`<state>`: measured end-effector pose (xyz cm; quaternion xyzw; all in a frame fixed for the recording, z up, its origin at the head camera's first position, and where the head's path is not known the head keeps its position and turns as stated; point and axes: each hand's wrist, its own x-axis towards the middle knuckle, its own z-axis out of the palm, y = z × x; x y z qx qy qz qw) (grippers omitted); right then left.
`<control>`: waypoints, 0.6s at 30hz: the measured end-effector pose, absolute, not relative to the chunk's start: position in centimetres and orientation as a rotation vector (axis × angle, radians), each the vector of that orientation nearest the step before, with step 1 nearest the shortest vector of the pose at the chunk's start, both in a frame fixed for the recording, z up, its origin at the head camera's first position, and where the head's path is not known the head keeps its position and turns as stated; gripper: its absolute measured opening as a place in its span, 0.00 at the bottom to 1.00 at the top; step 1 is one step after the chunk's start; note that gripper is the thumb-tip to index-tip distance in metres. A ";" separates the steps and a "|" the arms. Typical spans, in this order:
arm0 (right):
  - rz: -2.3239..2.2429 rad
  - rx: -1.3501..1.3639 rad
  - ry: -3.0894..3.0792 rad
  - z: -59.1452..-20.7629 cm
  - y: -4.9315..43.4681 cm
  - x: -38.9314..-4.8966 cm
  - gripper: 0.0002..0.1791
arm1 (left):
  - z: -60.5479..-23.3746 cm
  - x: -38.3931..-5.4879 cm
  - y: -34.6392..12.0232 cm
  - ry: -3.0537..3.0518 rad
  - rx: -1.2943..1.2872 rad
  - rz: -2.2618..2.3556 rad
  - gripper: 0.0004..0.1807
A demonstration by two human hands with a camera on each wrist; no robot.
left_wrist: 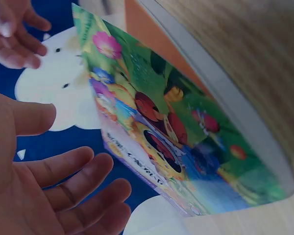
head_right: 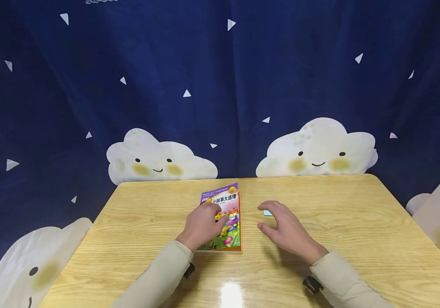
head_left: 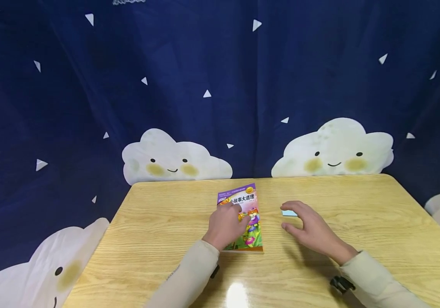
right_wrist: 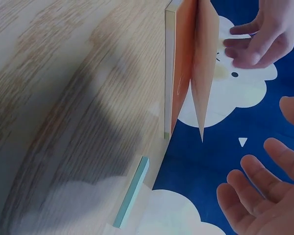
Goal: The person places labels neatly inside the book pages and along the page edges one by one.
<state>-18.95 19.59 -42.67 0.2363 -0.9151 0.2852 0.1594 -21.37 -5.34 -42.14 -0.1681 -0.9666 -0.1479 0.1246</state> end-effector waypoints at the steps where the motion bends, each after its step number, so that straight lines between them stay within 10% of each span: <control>1: 0.816 0.675 -2.618 -42.7 19.6 -18.9 0.21 | -42.1 -21.7 -5.1 -2.848 -0.486 -0.430 0.18; 18: 0.817 0.676 -2.607 -43.0 20.3 -18.8 0.21 | -42.3 -25.5 -2.2 -3.202 -0.195 -0.363 0.22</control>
